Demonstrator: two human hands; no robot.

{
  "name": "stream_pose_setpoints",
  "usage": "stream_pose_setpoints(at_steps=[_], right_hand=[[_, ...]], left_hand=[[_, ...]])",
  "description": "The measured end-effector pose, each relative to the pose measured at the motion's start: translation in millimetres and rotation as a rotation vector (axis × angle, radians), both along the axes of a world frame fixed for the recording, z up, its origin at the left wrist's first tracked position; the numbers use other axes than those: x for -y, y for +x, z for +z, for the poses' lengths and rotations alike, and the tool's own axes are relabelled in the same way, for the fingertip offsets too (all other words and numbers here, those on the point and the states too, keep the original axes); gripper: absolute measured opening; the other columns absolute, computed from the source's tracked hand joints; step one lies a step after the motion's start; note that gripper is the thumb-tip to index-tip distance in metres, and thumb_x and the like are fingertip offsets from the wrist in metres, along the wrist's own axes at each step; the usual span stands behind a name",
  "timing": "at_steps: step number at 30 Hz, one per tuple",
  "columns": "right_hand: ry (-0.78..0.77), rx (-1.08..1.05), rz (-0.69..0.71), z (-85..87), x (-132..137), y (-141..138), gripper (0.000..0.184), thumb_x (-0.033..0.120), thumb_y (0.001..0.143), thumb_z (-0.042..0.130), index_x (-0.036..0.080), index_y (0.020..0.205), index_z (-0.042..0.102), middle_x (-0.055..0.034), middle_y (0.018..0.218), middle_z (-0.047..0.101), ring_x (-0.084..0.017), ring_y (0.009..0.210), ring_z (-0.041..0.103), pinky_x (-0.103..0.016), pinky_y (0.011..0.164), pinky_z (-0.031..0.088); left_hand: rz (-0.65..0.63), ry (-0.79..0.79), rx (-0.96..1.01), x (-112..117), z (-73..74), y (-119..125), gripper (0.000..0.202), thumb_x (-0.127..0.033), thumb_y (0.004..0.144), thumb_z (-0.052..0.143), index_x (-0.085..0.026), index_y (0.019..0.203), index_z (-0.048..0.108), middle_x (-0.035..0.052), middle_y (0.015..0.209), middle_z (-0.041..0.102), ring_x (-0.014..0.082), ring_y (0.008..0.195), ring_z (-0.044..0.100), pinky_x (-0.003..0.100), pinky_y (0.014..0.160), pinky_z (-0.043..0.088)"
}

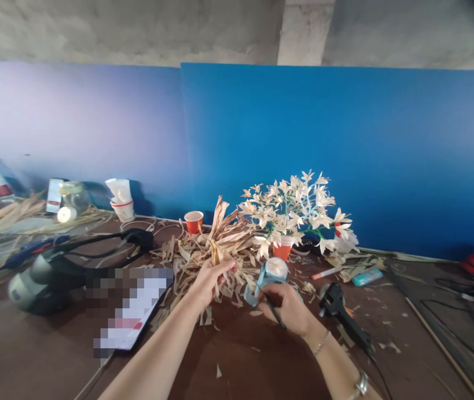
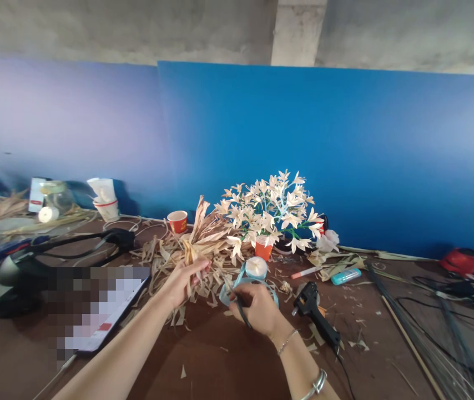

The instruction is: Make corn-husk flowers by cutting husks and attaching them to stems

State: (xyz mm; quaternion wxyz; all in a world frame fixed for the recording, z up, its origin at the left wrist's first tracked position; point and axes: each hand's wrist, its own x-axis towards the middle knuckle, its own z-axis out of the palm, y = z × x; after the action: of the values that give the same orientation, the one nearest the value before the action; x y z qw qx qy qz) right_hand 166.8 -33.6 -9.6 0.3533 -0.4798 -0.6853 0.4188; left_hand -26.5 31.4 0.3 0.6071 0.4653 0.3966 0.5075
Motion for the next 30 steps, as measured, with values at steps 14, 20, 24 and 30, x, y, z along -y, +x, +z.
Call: stream_pose_setpoints(at_steps=[14,20,24,30], right_hand=[[0.797,0.042,-0.6,16.9,7,18,0.008,0.023,0.075,0.055,0.017,0.08,0.055,-0.001,0.069,0.058,-0.009,0.05,0.048,-0.021,0.05,0.04],[0.277,0.138,-0.122,27.1,4,31,0.01,0.025,0.073,0.054,0.015,0.076,0.056,0.003,0.056,0.052,-0.009,0.049,0.047,-0.018,0.046,0.035],[0.242,0.388,-0.051,33.9,11,32,0.007,0.021,0.067,0.055,0.017,0.071,0.06,0.0021,0.059,0.056,-0.01,0.053,0.046,-0.018,0.049,0.034],[0.126,0.48,0.043,31.6,13,26,0.012,0.02,0.062,0.057,0.018,0.074,0.061,0.0026,0.06,0.057,-0.01,0.051,0.044,-0.018,0.047,0.031]], left_hand=[[-0.209,0.036,-0.355,17,19.7,-6,0.018,-0.029,0.059,0.068,-0.015,0.064,0.059,-0.0033,0.056,0.056,0.0121,0.055,0.05,0.022,0.056,0.036],[-0.409,0.111,-0.751,21,31.8,-16,0.024,-0.04,0.062,0.063,-0.016,0.063,0.065,0.0004,0.057,0.062,0.0193,0.061,0.055,0.025,0.058,0.037],[-0.524,0.192,-0.829,18,30.3,-18,0.026,-0.042,0.064,0.059,-0.018,0.062,0.068,0.0003,0.057,0.064,0.0186,0.058,0.057,0.023,0.057,0.038],[-0.663,0.209,-0.879,19,30.7,-18,0.026,-0.042,0.067,0.056,-0.019,0.065,0.069,0.0017,0.071,0.069,0.0196,0.068,0.06,0.022,0.062,0.04]])
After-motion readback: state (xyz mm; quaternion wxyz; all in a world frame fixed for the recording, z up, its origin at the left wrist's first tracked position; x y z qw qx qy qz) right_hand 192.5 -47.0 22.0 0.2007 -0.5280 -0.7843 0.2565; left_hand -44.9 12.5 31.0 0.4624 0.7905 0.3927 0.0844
